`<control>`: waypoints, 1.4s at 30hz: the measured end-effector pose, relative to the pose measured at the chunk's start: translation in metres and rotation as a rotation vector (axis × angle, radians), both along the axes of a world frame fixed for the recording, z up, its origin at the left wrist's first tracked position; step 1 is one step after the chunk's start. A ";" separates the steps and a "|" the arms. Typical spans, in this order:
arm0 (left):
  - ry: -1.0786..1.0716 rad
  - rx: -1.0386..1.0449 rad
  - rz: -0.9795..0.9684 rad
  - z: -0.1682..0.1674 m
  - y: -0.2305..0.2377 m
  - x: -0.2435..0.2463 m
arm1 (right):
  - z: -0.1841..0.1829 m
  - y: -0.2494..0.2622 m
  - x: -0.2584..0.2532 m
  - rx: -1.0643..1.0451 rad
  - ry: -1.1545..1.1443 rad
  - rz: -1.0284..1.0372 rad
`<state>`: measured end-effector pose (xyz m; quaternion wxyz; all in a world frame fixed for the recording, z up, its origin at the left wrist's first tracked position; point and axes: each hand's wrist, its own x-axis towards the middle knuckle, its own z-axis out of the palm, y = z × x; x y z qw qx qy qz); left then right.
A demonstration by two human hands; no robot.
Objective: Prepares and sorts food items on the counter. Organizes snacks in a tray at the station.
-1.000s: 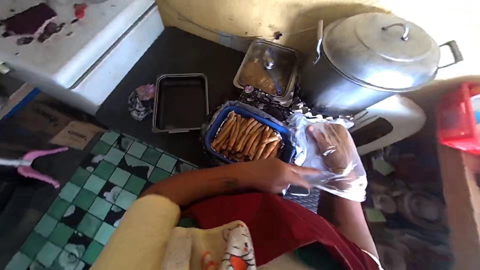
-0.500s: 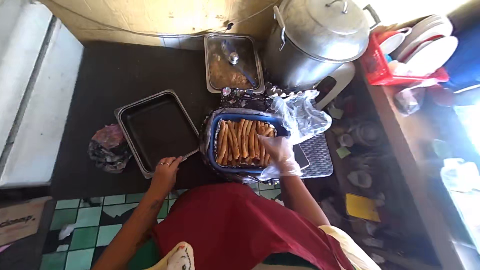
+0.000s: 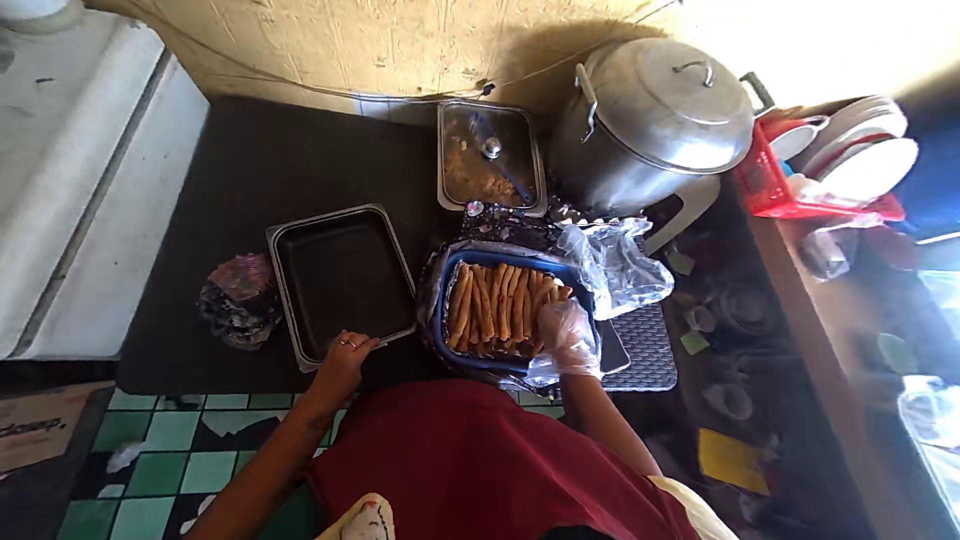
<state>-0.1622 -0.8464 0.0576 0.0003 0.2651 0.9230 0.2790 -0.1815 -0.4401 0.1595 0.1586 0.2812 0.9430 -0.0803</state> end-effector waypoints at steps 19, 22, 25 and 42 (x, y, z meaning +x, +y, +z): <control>-0.028 0.066 0.469 0.037 -0.032 -0.011 | 0.001 -0.022 -0.011 -0.220 0.130 0.031; -0.007 0.081 0.631 0.046 -0.051 -0.025 | 0.006 -0.038 -0.006 0.075 -0.122 0.312; 0.038 0.107 0.730 0.050 -0.074 -0.032 | 0.001 -0.043 0.003 0.281 -0.325 0.540; -0.190 0.278 0.873 -0.005 -0.168 -0.037 | -0.004 -0.083 -0.014 0.209 -0.299 0.266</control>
